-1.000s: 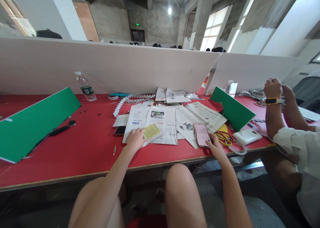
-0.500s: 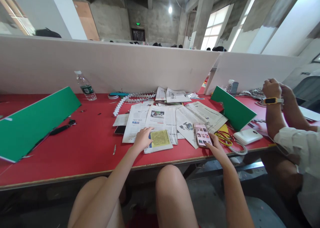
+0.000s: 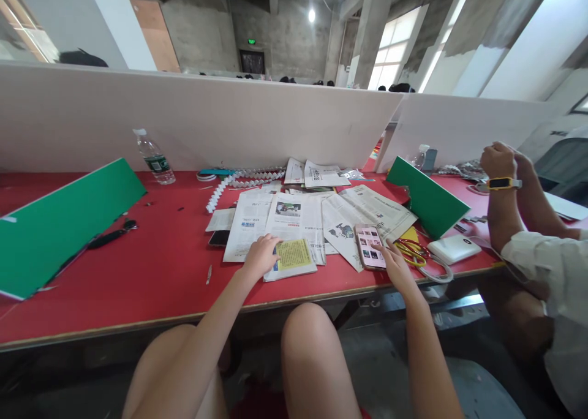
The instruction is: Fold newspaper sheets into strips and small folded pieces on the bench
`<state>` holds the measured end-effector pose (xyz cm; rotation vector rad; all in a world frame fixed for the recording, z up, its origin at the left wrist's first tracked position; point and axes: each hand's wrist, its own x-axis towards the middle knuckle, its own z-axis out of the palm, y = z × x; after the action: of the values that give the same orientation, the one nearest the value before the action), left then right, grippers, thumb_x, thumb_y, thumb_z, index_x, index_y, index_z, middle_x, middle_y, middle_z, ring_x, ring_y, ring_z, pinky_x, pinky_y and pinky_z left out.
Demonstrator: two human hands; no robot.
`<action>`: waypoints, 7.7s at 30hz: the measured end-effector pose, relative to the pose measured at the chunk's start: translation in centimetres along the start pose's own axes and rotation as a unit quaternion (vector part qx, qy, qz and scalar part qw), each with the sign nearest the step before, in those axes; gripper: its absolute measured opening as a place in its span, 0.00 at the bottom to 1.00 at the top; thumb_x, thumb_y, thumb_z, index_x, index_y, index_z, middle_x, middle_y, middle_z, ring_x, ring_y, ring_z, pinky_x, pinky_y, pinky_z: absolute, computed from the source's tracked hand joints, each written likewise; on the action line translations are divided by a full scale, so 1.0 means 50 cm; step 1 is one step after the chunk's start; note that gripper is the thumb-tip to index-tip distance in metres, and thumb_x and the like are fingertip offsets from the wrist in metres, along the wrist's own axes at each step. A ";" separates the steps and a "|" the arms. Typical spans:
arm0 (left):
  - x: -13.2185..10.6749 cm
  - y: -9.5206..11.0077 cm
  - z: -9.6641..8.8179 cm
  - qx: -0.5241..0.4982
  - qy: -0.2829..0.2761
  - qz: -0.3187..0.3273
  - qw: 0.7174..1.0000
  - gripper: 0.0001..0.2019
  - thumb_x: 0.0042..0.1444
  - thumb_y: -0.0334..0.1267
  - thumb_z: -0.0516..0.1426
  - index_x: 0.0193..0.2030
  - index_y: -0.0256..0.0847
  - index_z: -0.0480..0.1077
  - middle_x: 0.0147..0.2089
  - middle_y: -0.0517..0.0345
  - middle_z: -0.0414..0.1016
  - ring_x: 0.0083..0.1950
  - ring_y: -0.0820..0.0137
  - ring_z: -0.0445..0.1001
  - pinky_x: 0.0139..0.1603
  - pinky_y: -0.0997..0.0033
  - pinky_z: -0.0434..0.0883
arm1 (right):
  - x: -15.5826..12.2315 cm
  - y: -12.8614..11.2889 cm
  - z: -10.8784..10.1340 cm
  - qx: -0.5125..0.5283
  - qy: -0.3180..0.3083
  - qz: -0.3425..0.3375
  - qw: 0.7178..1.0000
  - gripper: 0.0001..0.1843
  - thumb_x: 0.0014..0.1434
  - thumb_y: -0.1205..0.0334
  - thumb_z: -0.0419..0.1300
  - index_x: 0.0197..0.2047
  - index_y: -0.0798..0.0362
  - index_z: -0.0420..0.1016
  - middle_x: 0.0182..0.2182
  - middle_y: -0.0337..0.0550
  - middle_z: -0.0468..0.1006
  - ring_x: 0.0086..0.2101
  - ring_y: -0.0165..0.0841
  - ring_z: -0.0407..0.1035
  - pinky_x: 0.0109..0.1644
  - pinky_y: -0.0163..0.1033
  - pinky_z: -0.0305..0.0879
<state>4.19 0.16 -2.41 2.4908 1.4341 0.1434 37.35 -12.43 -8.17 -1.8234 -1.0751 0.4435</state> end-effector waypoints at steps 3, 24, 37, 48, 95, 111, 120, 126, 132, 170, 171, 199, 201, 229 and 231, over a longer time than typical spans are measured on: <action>0.000 0.000 0.000 -0.003 -0.001 0.000 1.000 0.21 0.52 0.30 0.57 0.54 0.39 0.67 0.51 0.50 0.70 0.53 0.60 0.67 0.51 0.66 0.65 | 0.008 0.002 0.007 -0.019 0.003 -0.010 1.000 0.33 0.55 0.38 0.45 0.45 0.53 0.79 0.60 0.51 0.62 0.62 0.45 0.49 0.65 0.50 0.43; -0.002 0.002 -0.005 0.002 -0.004 0.002 1.000 0.21 0.53 0.30 0.55 0.54 0.42 0.67 0.52 0.51 0.69 0.53 0.61 0.67 0.50 0.66 0.65 | -0.013 0.017 0.000 0.023 -0.024 -0.051 0.998 0.33 0.56 0.34 0.44 0.53 0.44 0.73 0.65 0.42 0.51 0.62 0.42 0.51 0.66 0.48 0.43; 0.001 -0.001 0.000 0.008 -0.005 0.002 1.000 0.21 0.53 0.30 0.55 0.55 0.42 0.67 0.52 0.50 0.69 0.53 0.60 0.67 0.51 0.66 0.65 | -0.014 0.025 0.003 0.022 -0.024 -0.064 0.997 0.32 0.58 0.36 0.43 0.55 0.44 0.71 0.65 0.41 0.50 0.64 0.40 0.45 0.67 0.49 0.40; -0.001 0.003 -0.003 0.008 -0.007 0.000 1.000 0.21 0.53 0.30 0.55 0.55 0.44 0.67 0.52 0.51 0.69 0.53 0.61 0.67 0.51 0.66 0.65 | -0.023 0.007 -0.006 0.056 -0.024 -0.063 0.996 0.30 0.55 0.35 0.48 0.46 0.45 0.78 0.64 0.41 0.55 0.62 0.42 0.49 0.66 0.48 0.44; -0.002 0.001 0.001 0.008 -0.005 0.004 1.000 0.21 0.53 0.30 0.55 0.56 0.40 0.66 0.52 0.49 0.69 0.53 0.59 0.67 0.49 0.66 0.65 | -0.048 -0.010 0.008 -0.190 0.002 -0.103 0.976 0.46 0.49 0.41 0.59 0.65 0.50 0.48 0.64 0.54 0.52 0.63 0.47 0.48 0.57 0.52 0.58; 0.017 0.002 0.020 -0.113 0.030 0.044 0.992 0.12 0.59 0.35 0.49 0.39 0.40 0.74 0.43 0.52 0.74 0.45 0.64 0.72 0.44 0.69 0.66 | -0.045 -0.035 0.046 -0.187 0.087 -0.157 0.966 0.37 0.50 0.45 0.60 0.59 0.52 0.59 0.63 0.56 0.53 0.63 0.51 0.45 0.61 0.62 0.44; 0.008 0.017 0.032 -0.093 0.003 0.085 0.992 0.08 0.58 0.40 0.51 0.38 0.40 0.68 0.41 0.52 0.72 0.43 0.63 0.71 0.40 0.68 0.66 | -0.055 -0.275 0.241 -0.289 -0.269 -0.283 0.874 0.22 0.51 0.55 0.64 0.49 0.51 0.71 0.48 0.49 0.71 0.49 0.42 0.64 0.51 0.44 0.60; 0.009 0.013 0.039 -0.073 -0.016 0.064 0.995 0.03 0.52 0.36 0.55 0.34 0.41 0.66 0.39 0.53 0.71 0.42 0.63 0.70 0.38 0.68 0.64 | -0.040 -0.263 0.247 -0.319 -0.262 -0.306 0.858 0.19 0.50 0.54 0.65 0.44 0.52 0.71 0.40 0.47 0.71 0.43 0.39 0.65 0.44 0.40 0.58; 0.011 0.024 0.040 -0.095 0.006 0.068 0.993 0.01 0.52 0.34 0.54 0.33 0.41 0.67 0.35 0.56 0.72 0.38 0.64 0.71 0.36 0.69 0.64 | -0.045 -0.232 0.244 -0.246 -0.210 -0.316 0.892 0.04 0.57 0.65 0.57 0.36 0.50 0.72 0.34 0.40 0.72 0.37 0.33 0.66 0.41 0.36 0.56; 0.023 -0.002 0.007 -0.250 0.017 0.080 0.965 0.15 0.55 0.45 0.52 0.38 0.40 0.76 0.40 0.55 0.79 0.42 0.62 0.75 0.44 0.67 0.68 | -0.055 -0.196 0.239 0.012 -0.080 -0.259 0.962 0.09 0.62 0.63 0.48 0.36 0.50 0.70 0.35 0.44 0.71 0.38 0.36 0.65 0.43 0.39 0.60; 0.024 0.002 0.011 -0.242 0.014 0.086 0.966 0.14 0.55 0.44 0.52 0.36 0.40 0.77 0.38 0.55 0.80 0.41 0.62 0.75 0.43 0.67 0.68 | -0.055 -0.196 0.239 0.014 -0.079 -0.257 0.963 0.09 0.62 0.63 0.48 0.36 0.50 0.70 0.35 0.44 0.71 0.38 0.35 0.65 0.43 0.39 0.60; 0.031 0.000 0.010 -0.208 0.083 0.060 0.973 0.14 0.57 0.42 0.49 0.34 0.40 0.73 0.37 0.54 0.78 0.41 0.63 0.74 0.43 0.68 0.66 | -0.058 -0.164 0.169 0.033 0.019 -0.236 0.971 0.12 0.62 0.58 0.50 0.35 0.51 0.73 0.34 0.45 0.74 0.39 0.36 0.67 0.45 0.41 0.62; 0.030 0.000 0.012 -0.213 0.075 0.054 0.973 0.14 0.57 0.43 0.49 0.35 0.40 0.73 0.38 0.54 0.78 0.41 0.63 0.74 0.43 0.67 0.66 | -0.038 -0.129 0.110 0.041 0.099 -0.210 0.972 0.16 0.63 0.55 0.47 0.35 0.52 0.74 0.34 0.46 0.75 0.39 0.37 0.67 0.44 0.42 0.62; 0.024 0.005 0.019 -0.186 0.040 0.038 0.981 0.14 0.58 0.43 0.47 0.36 0.41 0.72 0.39 0.53 0.77 0.41 0.62 0.74 0.41 0.67 0.65 | 0.059 0.026 -0.020 -0.041 0.115 -0.120 0.985 0.25 0.57 0.58 0.43 0.27 0.54 0.81 0.41 0.51 0.77 0.45 0.41 0.67 0.51 0.46 0.59; 0.024 0.005 0.020 -0.187 0.040 0.039 0.981 0.14 0.58 0.43 0.47 0.36 0.41 0.72 0.38 0.54 0.77 0.41 0.62 0.74 0.41 0.67 0.66 | 0.053 0.023 -0.024 -0.018 0.129 -0.124 0.984 0.24 0.57 0.59 0.44 0.20 0.53 0.77 0.38 0.50 0.78 0.44 0.40 0.68 0.50 0.45 0.60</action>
<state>5.21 0.88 -3.34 2.2509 1.2056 0.4857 40.19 -11.10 -8.17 -1.6950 -1.1133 0.0385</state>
